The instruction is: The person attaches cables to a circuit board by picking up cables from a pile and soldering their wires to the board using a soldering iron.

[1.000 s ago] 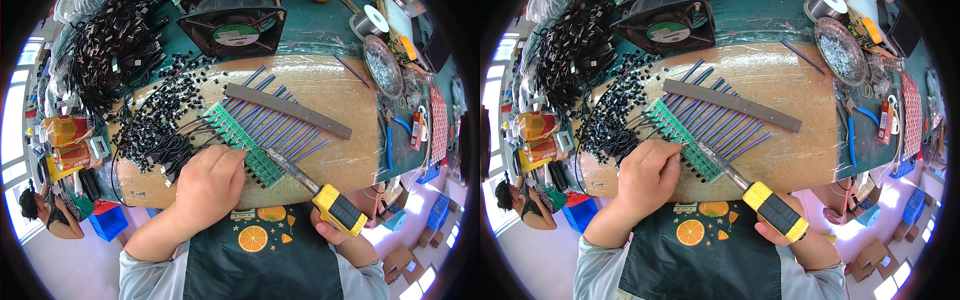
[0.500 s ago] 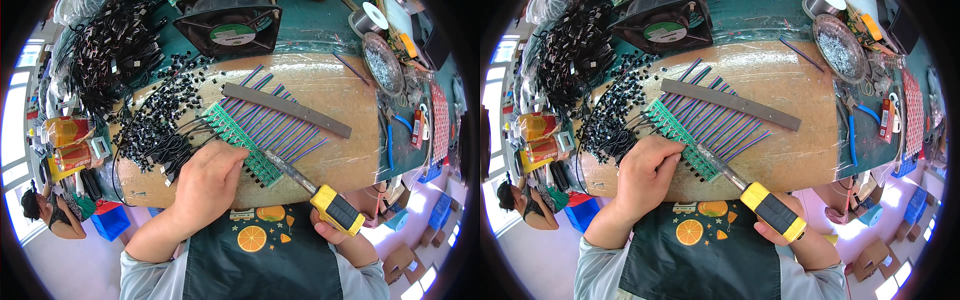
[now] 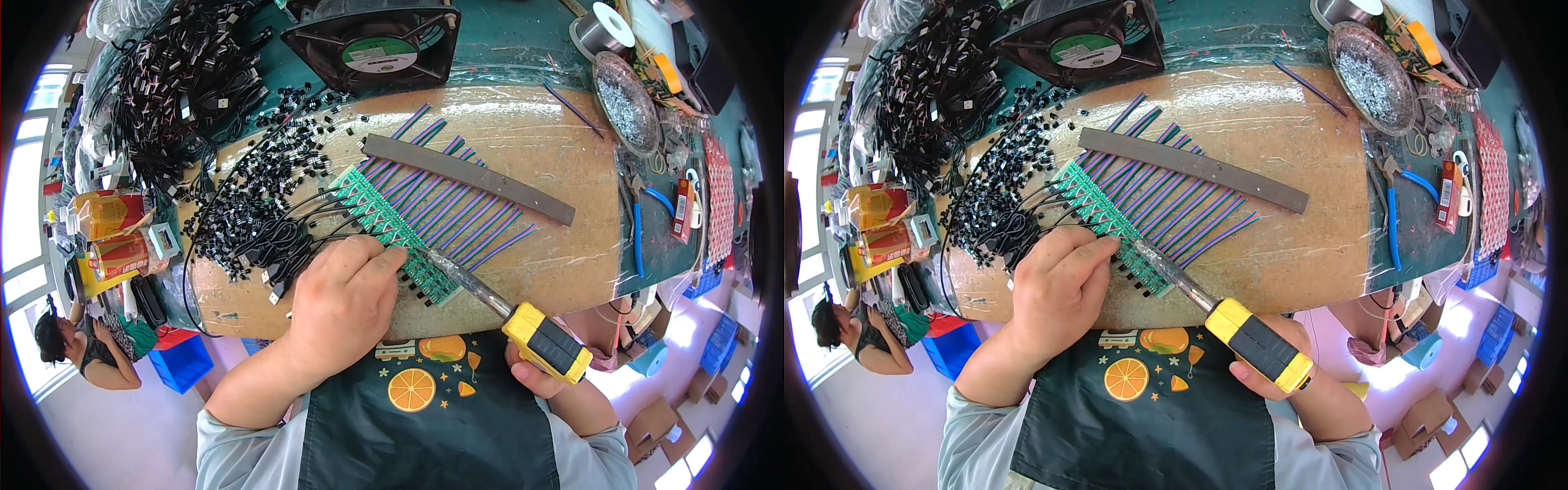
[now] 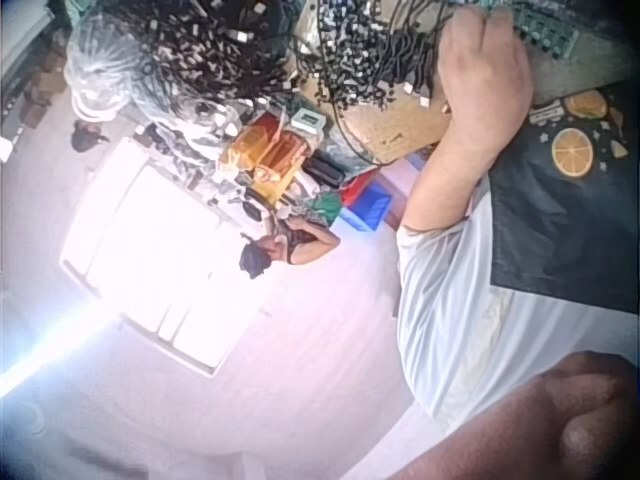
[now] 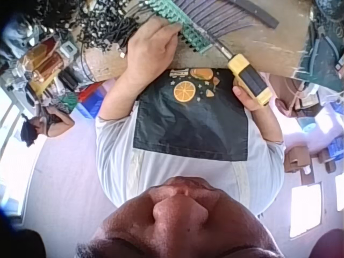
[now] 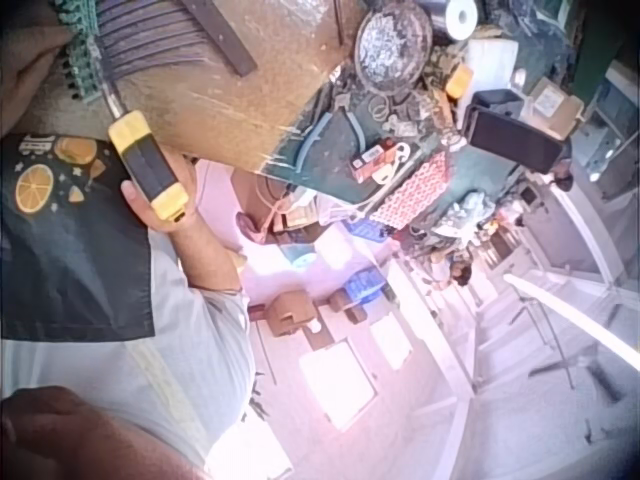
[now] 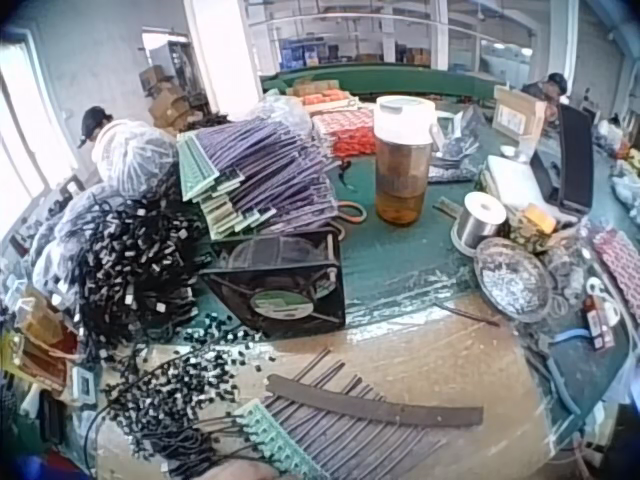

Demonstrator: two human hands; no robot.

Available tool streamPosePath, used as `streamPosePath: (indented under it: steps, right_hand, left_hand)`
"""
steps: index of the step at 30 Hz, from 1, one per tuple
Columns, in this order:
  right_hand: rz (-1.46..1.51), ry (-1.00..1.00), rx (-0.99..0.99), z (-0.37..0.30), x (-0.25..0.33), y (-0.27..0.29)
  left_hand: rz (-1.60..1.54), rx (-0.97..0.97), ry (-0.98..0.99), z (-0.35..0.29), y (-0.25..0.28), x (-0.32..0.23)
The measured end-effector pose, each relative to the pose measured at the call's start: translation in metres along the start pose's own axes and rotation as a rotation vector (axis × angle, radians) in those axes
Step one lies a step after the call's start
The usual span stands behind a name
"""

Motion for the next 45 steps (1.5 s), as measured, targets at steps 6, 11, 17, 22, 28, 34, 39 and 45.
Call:
streamPosePath:
  steps: [6, 11, 17, 22, 28, 34, 39, 45]
  right_hand:
    - [0.000, 0.001, 0.001, 0.002, 0.003, 0.000]
    - [0.002, -0.013, 0.000, 0.000, 0.001, -0.001]
    - [0.049, -0.019, -0.024, -0.002, -0.002, -0.003]
    - [0.040, 0.004, -0.028, -0.006, -0.008, -0.004]
    - [0.021, -0.029, -0.029, -0.007, -0.010, -0.005]
    - [0.106, -0.010, -0.023, 0.001, -0.002, -0.003]
    - [0.089, -0.045, -0.006, -0.005, -0.005, -0.003]
    - [0.135, -0.043, -0.033, -0.002, 0.000, -0.004]
  left_hand:
    - [0.009, -0.056, -0.064, -0.001, -0.003, 0.001]
    - [0.006, -0.056, -0.083, -0.003, -0.006, 0.002]
    - [0.071, -0.087, -0.135, -0.005, -0.009, -0.001]
    - [0.090, -0.101, -0.147, -0.006, -0.010, 0.000]
    - [0.102, -0.105, -0.160, -0.006, -0.011, 0.000]
    - [0.112, -0.100, -0.159, -0.006, -0.012, -0.001]
    - [0.108, -0.113, -0.168, -0.006, -0.013, 0.000]
    - [0.106, -0.109, -0.169, -0.006, -0.013, 0.000]
Point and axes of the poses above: each hand's wrist, its own z-axis towards the middle knuckle, its own y-axis out of the back of the hand, x = y × z, the point moved 2 cm from there along z, towards the middle knuckle, and after that the axes turned 2 degrees about -y, right-handed, at the moved point
